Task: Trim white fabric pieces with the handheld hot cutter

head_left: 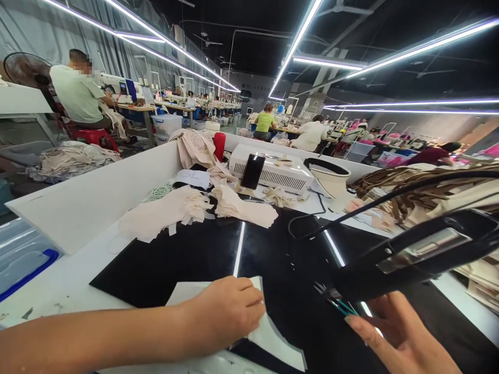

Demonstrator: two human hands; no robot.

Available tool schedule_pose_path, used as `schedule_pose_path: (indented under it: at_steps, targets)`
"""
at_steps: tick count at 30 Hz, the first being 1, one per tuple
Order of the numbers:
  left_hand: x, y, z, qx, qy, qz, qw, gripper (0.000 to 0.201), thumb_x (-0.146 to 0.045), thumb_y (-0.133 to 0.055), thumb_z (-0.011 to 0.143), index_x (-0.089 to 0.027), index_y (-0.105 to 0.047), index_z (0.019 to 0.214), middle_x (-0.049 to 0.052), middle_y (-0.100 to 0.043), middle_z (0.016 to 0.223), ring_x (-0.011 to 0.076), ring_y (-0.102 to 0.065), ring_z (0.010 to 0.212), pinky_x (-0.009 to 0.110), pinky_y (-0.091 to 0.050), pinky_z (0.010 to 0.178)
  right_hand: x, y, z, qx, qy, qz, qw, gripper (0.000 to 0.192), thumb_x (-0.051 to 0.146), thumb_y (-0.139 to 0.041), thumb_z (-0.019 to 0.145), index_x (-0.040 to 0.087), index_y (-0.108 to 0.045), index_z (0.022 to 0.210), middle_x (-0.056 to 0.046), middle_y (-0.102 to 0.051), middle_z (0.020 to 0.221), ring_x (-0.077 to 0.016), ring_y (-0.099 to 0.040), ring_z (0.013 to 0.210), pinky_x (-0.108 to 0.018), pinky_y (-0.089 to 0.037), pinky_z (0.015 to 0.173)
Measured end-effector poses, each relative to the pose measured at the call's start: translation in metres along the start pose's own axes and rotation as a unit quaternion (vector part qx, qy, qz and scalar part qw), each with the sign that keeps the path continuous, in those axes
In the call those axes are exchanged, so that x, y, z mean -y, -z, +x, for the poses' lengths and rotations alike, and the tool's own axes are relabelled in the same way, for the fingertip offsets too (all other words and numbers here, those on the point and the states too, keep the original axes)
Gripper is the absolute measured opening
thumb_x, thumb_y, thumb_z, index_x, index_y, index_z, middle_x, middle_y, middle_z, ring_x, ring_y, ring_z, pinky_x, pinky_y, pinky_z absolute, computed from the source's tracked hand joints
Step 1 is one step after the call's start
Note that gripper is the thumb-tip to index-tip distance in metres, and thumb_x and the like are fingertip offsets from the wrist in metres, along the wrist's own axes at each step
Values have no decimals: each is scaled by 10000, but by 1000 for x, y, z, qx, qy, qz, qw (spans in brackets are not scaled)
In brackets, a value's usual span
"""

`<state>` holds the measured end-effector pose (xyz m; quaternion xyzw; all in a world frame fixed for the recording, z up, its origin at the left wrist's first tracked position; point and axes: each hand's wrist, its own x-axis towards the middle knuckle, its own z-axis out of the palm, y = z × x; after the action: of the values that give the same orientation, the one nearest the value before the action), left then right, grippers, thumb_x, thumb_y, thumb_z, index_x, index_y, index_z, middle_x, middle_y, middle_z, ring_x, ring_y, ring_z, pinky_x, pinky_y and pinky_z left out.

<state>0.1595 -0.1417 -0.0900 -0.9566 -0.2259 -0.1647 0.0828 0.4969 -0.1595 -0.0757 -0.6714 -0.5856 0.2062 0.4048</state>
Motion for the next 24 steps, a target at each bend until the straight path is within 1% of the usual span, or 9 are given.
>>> schedule_pose_path:
  at_steps: [2, 4, 6, 8, 10, 13, 15, 19, 24]
  targets:
    - [-4, 2, -2, 0, -9, -10, 1000, 95, -103, -584, 1003, -156, -618, 932, 35, -655, 925, 178, -618, 864, 306, -491, 765, 19, -1, 12, -41, 37, 81, 995, 694, 691, -824, 682, 320, -647, 1242, -72, -772, 1219, -320, -758, 1136, -340, -676, 810]
    - [-8, 4, -4, 8, -8, -17, 1000, 66, -95, -616, 969, -151, -617, 933, 41, -658, 938, 175, -608, 845, 301, -488, 757, 45, -8, 19, -36, 72, 148, 986, 799, 622, -873, 687, 337, -602, 1382, -80, -715, 1374, -320, -719, 1221, -397, -648, 952]
    - [-11, 6, -4, 14, -14, -20, 1000, 49, -112, -640, 965, -154, -627, 942, 46, -679, 965, 172, -619, 854, 294, -489, 775, 72, -20, 23, -82, 82, 238, 964, 863, 589, -857, 735, 366, -521, 1497, -59, -743, 1289, -285, -755, 1110, -423, -639, 955]
    - [-13, 6, -4, 3, -11, -16, 1000, 19, -165, -641, 1006, -162, -651, 990, 59, -714, 1041, 175, -653, 929, 287, -491, 839, 93, -33, 26, -131, 83, 308, 938, 691, 497, -863, 752, 315, -630, 1377, -38, -761, 1094, -254, -760, 950, -418, -655, 850]
    - [-14, 4, -2, -18, -1, -8, 1000, 113, -259, -612, 1062, -166, -675, 1078, 77, -734, 1162, 185, -669, 1058, 288, -483, 931, 107, -44, 29, -151, 103, 346, 920, 626, 460, -887, 721, 310, -668, 1288, 2, -733, 937, -211, -715, 786, -371, -645, 700]
    - [-16, -1, 0, -46, 13, 7, 999, 297, -395, -549, 1107, -142, -689, 1171, 79, -732, 1282, 204, -657, 1174, 303, -484, 983, 120, -55, 31, -118, 134, 378, 908, 695, 463, -892, 708, 351, -619, 1337, 30, -694, 874, -189, -646, 706, -351, -629, 589]
    - [-18, -5, 0, -54, 22, 11, 998, 347, -429, -552, 1104, -125, -698, 1186, 77, -738, 1292, 211, -662, 1174, 310, -510, 927, 126, -61, 31, -98, 145, 395, 902, 623, 449, -878, 718, 330, -638, 1281, 30, -682, 835, -187, -626, 682, -352, -629, 550]
    - [-21, -11, -2, -66, 33, 3, 997, 359, -436, -628, 1064, -110, -712, 1189, 97, -750, 1256, 211, -675, 1149, 316, -529, 823, 134, -78, 29, -58, 167, 436, 882, 410, 419, -842, 767, 271, -649, 1097, 30, -681, 754, -172, -618, 607, -335, -607, 514]
    - [-24, -16, -5, -105, 54, -14, 993, 360, -437, -668, 1035, -109, -726, 1171, 92, -752, 1239, 210, -674, 1130, 317, -536, 841, 136, -99, 30, -41, 176, 464, 867, 381, 419, -823, 788, 262, -627, 1074, 43, -664, 725, -156, -604, 581, -307, -570, 502]
